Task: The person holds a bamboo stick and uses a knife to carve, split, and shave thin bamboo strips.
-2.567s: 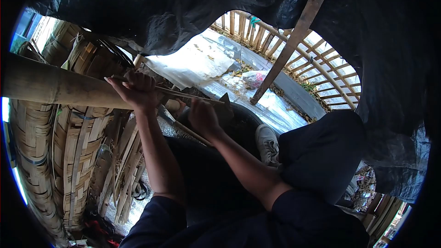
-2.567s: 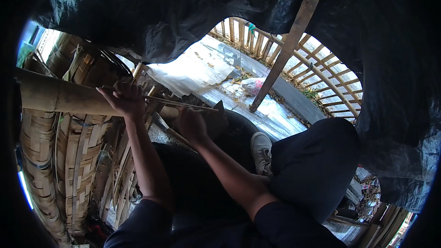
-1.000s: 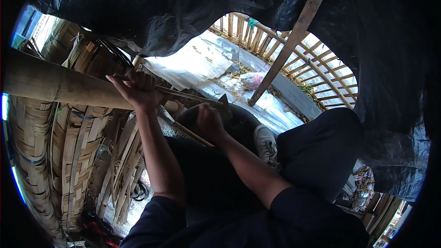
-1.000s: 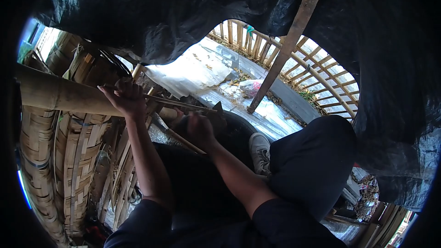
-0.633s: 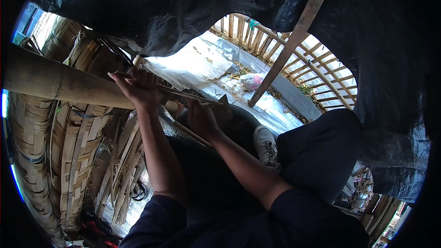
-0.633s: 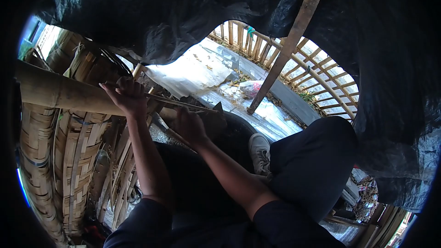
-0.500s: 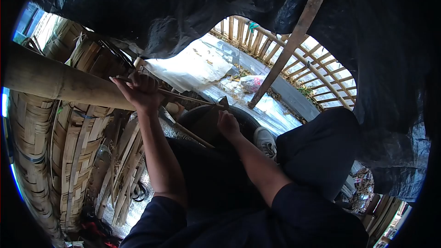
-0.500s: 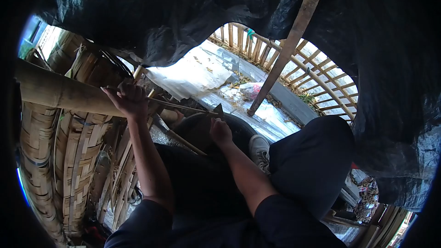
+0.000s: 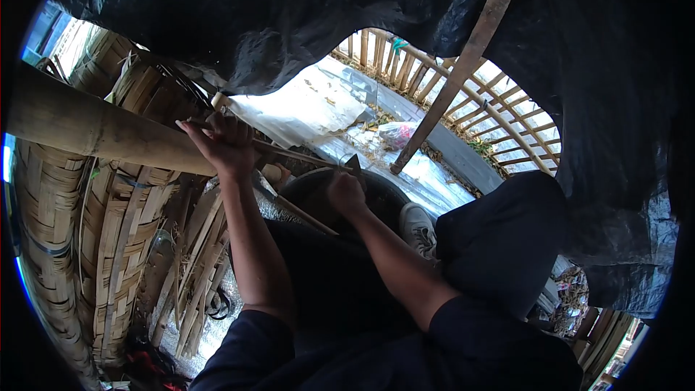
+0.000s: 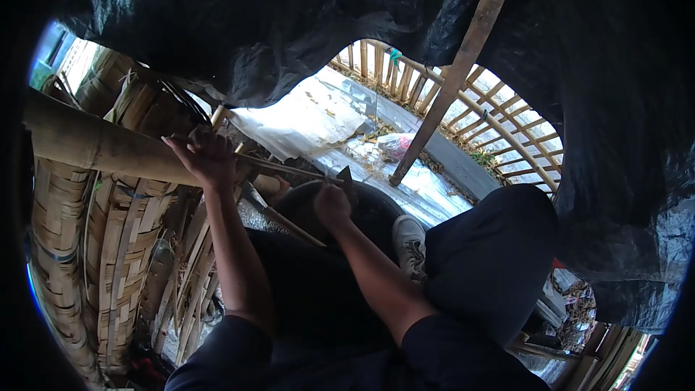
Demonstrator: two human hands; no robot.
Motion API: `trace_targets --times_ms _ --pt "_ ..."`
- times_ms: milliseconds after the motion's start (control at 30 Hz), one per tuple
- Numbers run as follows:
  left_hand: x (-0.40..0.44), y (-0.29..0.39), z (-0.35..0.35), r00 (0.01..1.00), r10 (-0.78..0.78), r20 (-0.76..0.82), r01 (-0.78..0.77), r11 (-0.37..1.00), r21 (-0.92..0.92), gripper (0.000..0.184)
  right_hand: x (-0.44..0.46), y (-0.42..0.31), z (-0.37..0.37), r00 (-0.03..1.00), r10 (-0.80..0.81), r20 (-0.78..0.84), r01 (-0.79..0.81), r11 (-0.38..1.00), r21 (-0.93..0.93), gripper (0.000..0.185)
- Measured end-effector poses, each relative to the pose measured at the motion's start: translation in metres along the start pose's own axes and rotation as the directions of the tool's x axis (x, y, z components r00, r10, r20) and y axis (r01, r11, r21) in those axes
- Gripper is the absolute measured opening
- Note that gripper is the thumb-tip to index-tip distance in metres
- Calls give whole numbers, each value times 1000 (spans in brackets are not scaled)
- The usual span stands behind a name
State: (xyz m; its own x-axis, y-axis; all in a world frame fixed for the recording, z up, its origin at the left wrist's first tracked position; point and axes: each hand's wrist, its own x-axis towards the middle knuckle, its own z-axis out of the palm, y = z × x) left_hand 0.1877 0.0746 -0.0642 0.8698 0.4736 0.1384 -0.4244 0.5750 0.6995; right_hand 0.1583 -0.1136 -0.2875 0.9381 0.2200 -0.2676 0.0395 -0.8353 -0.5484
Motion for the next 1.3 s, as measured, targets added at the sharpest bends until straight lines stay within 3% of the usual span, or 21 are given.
trace_targets --times_ms 100,133,200,233,267,300,333,367,467,567,600,667,700,767,867,933,1000,1033,1100,1200,1300 --pt "-1 -1 0 1000 -22 -22 22 1000 4 61 -31 -99 -76 943 -285 -174 302 950 77 28" --pt "-1 -1 0 999 -32 -28 32 999 -10 61 -30 -97 -76 942 -286 -174 302 950 76 28" --pt "-1 -1 -3 999 -39 13 39 999 -23 62 -30 -89 -78 882 -398 -251 456 855 247 29" --pt "-1 -1 -3 998 -45 54 47 998 -35 62 -23 -26 -17 883 -396 -252 454 857 244 29" --pt "-4 -2 -6 997 -45 55 47 998 -37 62 0 25 41 776 -572 -267 388 766 -513 34" --pt "-6 -3 -9 995 -49 85 54 997 -55 62 -4 36 32 771 -576 -271 388 763 -516 34" --pt "-4 -2 -8 992 -50 119 58 996 -68 62 -7 37 17 915 -314 -254 259 938 -229 34" --pt "3 -4 -6 991 -41 129 50 997 -67 62 -6 33 5 988 -49 -146 59 996 66 35" --pt "-3 -8 -1 982 -73 175 89 992 -89 62 -19 -64 -51 998 -29 -53 36 990 136 32" --pt "-1 -2 3 998 -64 3 64 998 -28 66 -23 -85 -66 990 -105 -93 124 966 227 37" --pt "-1 -1 0 998 -68 5 68 997 -30 66 -18 -56 -45 990 -102 -94 121 967 226 37" --pt "-1 -2 -5 999 -36 3 36 998 -44 62 -5 32 15 975 -202 -96 201 979 -18 34" --pt "-1 -4 -5 1000 -31 7 31 998 -49 62 -5 35 8 973 -206 -102 205 978 -23 34" --pt "-1 -6 -6 996 -84 43 86 995 -50 62 -5 35 2 998 35 -57 -33 999 29 33" --pt "-2 -5 2 994 -49 94 47 999 20 63 -22 -53 -62 997 -24 -72 29 996 81 34" --pt "0 -4 -2 995 -56 83 55 998 17 63 -21 -59 -53 997 -6 -83 16 992 122 33" --pt "0 -3 -6 998 -66 6 66 998 -13 65 -24 -42 -42 955 -197 -221 244 947 210 35" --pt "-2 -3 -9 998 -68 5 68 998 -17 65 -29 -12 -28 956 -196 -220 242 948 206 35" --pt "-1 -5 -14 994 -73 81 77 996 -48 63 -29 54 -1 992 60 -114 -56 998 37 40" --pt "-2 -5 -1 996 -51 73 49 999 23 63 -5 35 12 988 -51 -147 50 999 -6 37" --pt "-1 -4 -3 997 -62 47 63 998 -24 63 -15 -48 -49 998 -9 -65 15 995 94 36"
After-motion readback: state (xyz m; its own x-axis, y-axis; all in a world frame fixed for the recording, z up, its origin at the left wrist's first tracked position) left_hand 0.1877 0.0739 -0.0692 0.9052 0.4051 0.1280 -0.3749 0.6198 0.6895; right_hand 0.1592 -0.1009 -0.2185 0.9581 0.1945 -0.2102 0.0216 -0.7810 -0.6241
